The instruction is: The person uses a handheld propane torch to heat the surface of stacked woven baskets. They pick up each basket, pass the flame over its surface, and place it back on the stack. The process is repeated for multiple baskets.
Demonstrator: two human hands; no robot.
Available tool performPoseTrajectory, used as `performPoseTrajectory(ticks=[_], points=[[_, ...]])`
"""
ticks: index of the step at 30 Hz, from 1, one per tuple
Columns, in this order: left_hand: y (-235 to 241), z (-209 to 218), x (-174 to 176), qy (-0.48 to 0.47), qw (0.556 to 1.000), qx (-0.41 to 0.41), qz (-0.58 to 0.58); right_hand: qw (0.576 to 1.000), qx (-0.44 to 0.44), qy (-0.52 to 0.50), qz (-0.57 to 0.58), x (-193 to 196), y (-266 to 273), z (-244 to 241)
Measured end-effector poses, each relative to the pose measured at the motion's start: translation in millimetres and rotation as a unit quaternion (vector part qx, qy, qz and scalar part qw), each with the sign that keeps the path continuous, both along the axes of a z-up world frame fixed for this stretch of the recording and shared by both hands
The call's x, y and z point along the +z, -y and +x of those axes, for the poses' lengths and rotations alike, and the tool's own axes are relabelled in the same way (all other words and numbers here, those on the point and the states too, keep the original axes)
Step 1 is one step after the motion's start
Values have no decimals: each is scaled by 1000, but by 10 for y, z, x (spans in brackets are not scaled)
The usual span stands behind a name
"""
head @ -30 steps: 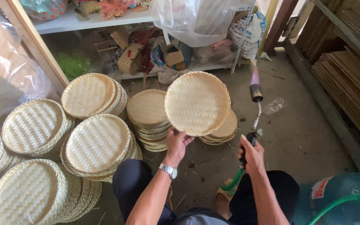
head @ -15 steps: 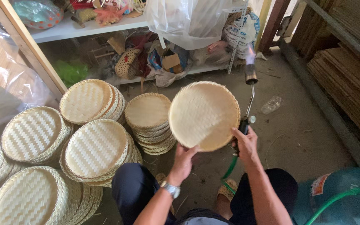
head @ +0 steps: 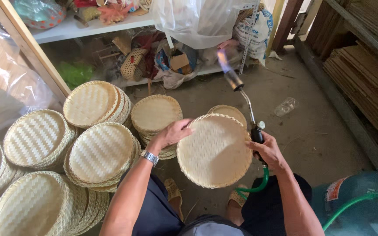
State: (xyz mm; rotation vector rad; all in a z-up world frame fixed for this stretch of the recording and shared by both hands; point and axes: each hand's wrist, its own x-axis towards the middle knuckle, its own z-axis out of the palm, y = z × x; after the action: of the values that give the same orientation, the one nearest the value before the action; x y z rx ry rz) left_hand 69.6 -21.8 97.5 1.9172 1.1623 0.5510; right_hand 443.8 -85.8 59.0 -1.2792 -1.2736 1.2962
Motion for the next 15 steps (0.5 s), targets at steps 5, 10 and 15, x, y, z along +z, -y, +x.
performPoseTrajectory(ticks=[5,10,15], points=[[-127,-48,-625,69,989,91,-93,993,-46,103,16,2,-10,51],[-39,119,-1359,204,933,228,-187,988,-126,83,-33,-66,77,188],[232,641,-1282,-85,891,252,368,988,-147,43,-14,-181,365,82]])
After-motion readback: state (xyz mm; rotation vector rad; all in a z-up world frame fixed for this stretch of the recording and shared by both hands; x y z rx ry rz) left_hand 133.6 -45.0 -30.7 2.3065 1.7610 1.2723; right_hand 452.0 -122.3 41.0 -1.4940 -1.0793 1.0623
